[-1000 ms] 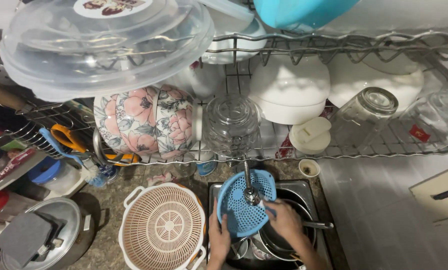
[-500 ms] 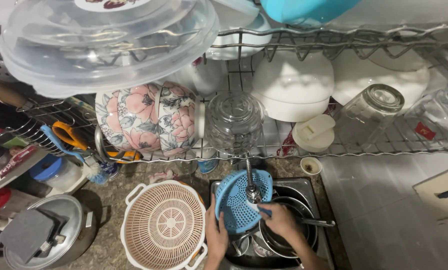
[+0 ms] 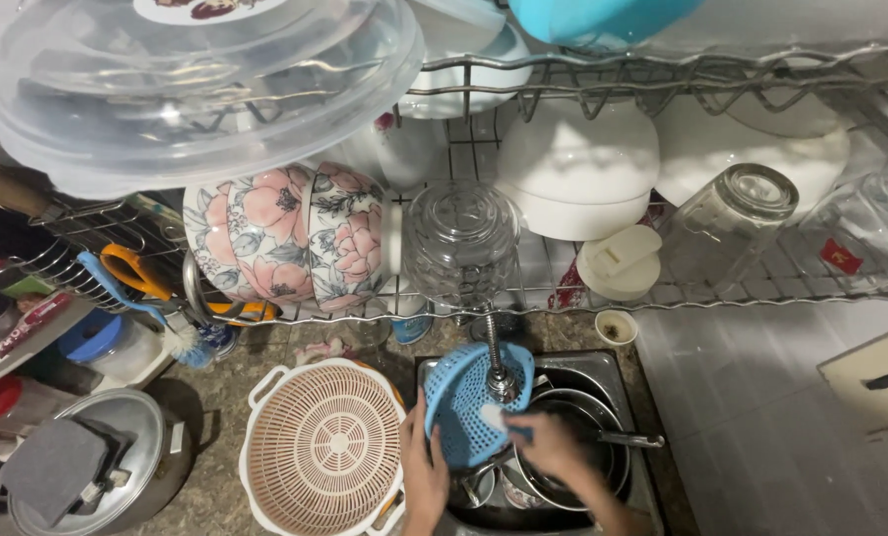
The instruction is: Organize and wash plastic colanders and baskets in a kitchen sink using a brush and soap.
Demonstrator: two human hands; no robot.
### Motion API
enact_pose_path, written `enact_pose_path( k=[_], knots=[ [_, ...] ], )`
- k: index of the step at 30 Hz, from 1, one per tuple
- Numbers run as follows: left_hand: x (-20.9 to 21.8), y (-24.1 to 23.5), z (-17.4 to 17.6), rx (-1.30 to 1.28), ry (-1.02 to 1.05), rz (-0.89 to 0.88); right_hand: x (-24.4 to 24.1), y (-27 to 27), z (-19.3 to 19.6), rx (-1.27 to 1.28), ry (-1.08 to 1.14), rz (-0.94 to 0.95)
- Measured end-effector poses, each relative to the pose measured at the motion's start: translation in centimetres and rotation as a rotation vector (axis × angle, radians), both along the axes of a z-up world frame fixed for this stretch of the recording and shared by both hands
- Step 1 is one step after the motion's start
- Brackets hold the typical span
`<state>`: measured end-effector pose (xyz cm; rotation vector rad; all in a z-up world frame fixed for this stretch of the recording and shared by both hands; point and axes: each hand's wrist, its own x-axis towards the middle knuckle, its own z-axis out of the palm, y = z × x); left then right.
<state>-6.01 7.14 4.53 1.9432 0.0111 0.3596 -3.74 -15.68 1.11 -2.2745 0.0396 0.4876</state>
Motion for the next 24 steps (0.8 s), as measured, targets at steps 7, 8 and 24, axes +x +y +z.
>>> enact_pose_path(
  k=[7, 8, 24],
  knots=[
    [-1.8, 0.1, 1.4, 0.154, 0.257, -0.036, 0.2, -1.7, 2.5, -0.259, -0.285, -0.022],
    [-1.8, 0.1, 2.6, 0.148, 0.32, -0.037, -0.3, -1.6, 1.9, -0.216, -0.324, 0.009],
    [-4.5, 0.3, 3.9, 0.145, 0.384, -0.005, -1.6, -0.1, 6.1, -0.272, -0.387, 0.06]
  ],
)
